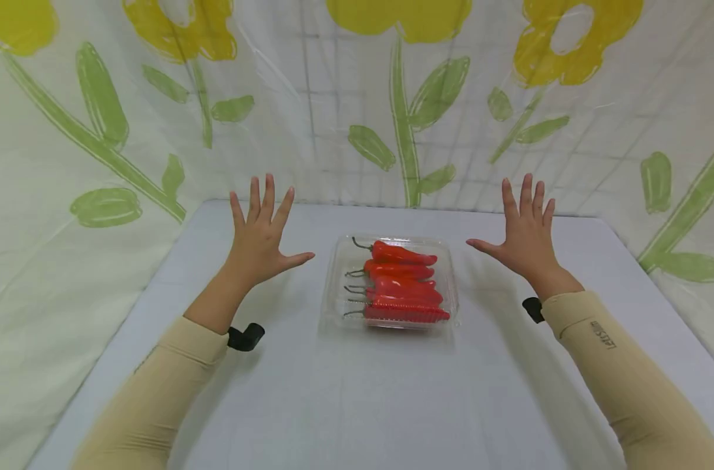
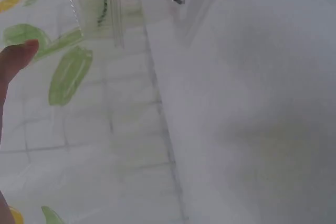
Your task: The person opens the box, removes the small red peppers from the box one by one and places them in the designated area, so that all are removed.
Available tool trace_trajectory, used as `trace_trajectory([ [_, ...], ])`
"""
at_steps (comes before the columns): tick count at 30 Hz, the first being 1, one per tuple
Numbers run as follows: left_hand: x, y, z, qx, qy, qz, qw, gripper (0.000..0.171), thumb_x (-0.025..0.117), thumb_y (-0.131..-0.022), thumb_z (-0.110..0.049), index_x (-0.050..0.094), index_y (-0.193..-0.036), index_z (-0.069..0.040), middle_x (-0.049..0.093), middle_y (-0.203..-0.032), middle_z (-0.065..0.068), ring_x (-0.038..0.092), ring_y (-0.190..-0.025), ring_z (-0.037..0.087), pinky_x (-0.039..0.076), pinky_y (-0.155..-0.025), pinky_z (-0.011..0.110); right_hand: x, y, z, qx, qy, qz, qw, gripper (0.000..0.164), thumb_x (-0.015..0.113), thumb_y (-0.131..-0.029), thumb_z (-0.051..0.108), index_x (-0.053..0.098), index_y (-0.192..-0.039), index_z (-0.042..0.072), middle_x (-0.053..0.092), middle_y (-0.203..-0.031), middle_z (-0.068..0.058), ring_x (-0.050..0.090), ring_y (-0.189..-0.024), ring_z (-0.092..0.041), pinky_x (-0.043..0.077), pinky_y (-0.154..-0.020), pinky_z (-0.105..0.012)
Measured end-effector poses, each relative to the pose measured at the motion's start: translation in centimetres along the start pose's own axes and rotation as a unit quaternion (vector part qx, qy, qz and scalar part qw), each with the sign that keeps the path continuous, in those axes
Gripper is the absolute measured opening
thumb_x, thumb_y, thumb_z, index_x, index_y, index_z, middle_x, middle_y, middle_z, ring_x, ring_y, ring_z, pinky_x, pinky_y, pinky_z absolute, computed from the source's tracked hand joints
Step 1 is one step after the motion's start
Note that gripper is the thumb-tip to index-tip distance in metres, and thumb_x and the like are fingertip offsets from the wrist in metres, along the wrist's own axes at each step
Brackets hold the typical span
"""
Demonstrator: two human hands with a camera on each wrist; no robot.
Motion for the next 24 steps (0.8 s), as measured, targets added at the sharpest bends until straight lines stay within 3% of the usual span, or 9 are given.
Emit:
trace_trajectory([
  [5, -0.6, 1.3, -1.7, -0.046, 0.04, 0.031, 0.9977, 0.116, 0.075, -0.067, -0.053, 0.008, -0.151, -0.008, -0.015, -0.155, 0.019, -0.017, -0.142, 0.037, -0.009, -0.106, 0.07, 0.2, 1.7, 0.5, 0.034, -0.068, 0.0, 0.997, 0.115, 0.071, -0.075, 0.047, -0.011, -0.149, 0.014, -0.024, -0.153, -0.014, -0.024, -0.14, -0.036, -0.009, -0.108, -0.066],
  [10, -1.2, 3.1, -3.6, -0.096, 0.068, 0.078, 0.99, 0.11, 0.067, -0.076, -0.055, 0.002, -0.15, -0.007, -0.019, -0.154, 0.016, -0.023, -0.141, 0.034, -0.014, -0.104, 0.069, 0.3, 3.7, 1.3, 0.07, -0.15, 0.012, 0.986, 0.112, 0.068, -0.079, 0.046, -0.011, -0.149, 0.008, -0.02, -0.152, -0.021, -0.022, -0.139, -0.042, -0.008, -0.106, -0.069],
  [16, -1.7, 4.7, -5.6, -0.121, 0.125, 0.078, 0.9817, 0.102, 0.063, -0.081, -0.05, 0.002, -0.15, -0.007, -0.014, -0.155, 0.015, -0.021, -0.142, 0.032, -0.014, -0.106, 0.066, 0.1, 6.1, 2.2, 0.092, -0.237, 0.029, 0.967, 0.103, 0.06, -0.086, 0.043, -0.018, -0.148, 0.016, -0.027, -0.152, -0.014, -0.028, -0.138, -0.035, -0.015, -0.107, -0.065],
  [19, -1.7, 5.2, -6.3, -0.147, 0.17, 0.08, 0.971, 0.099, 0.062, -0.083, -0.046, 0.001, -0.15, -0.005, -0.011, -0.156, 0.015, -0.015, -0.143, 0.033, -0.01, -0.11, 0.063, 0.1, 7.2, 2.5, 0.103, -0.263, 0.039, 0.959, 0.099, 0.057, -0.088, 0.043, -0.019, -0.147, 0.019, -0.027, -0.152, -0.011, -0.029, -0.138, -0.033, -0.016, -0.107, -0.063],
  [24, -1.2, 6.1, -6.9, -0.191, 0.254, 0.081, 0.9447, 0.094, 0.06, -0.087, -0.038, -0.002, -0.15, -0.005, -0.011, -0.156, 0.013, -0.012, -0.145, 0.029, -0.005, -0.115, 0.055, 0.5, 8.7, 3.1, 0.124, -0.287, 0.061, 0.948, 0.097, 0.055, -0.089, 0.043, -0.019, -0.147, 0.02, -0.026, -0.153, -0.01, -0.028, -0.139, -0.034, -0.011, -0.106, -0.068],
])
Point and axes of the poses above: each hand's wrist, its own y-axis away from the middle knuckle, its own x-axis out of the palm, z = x × y, the point moved 1 cm from there along -y, towards the middle knuckle
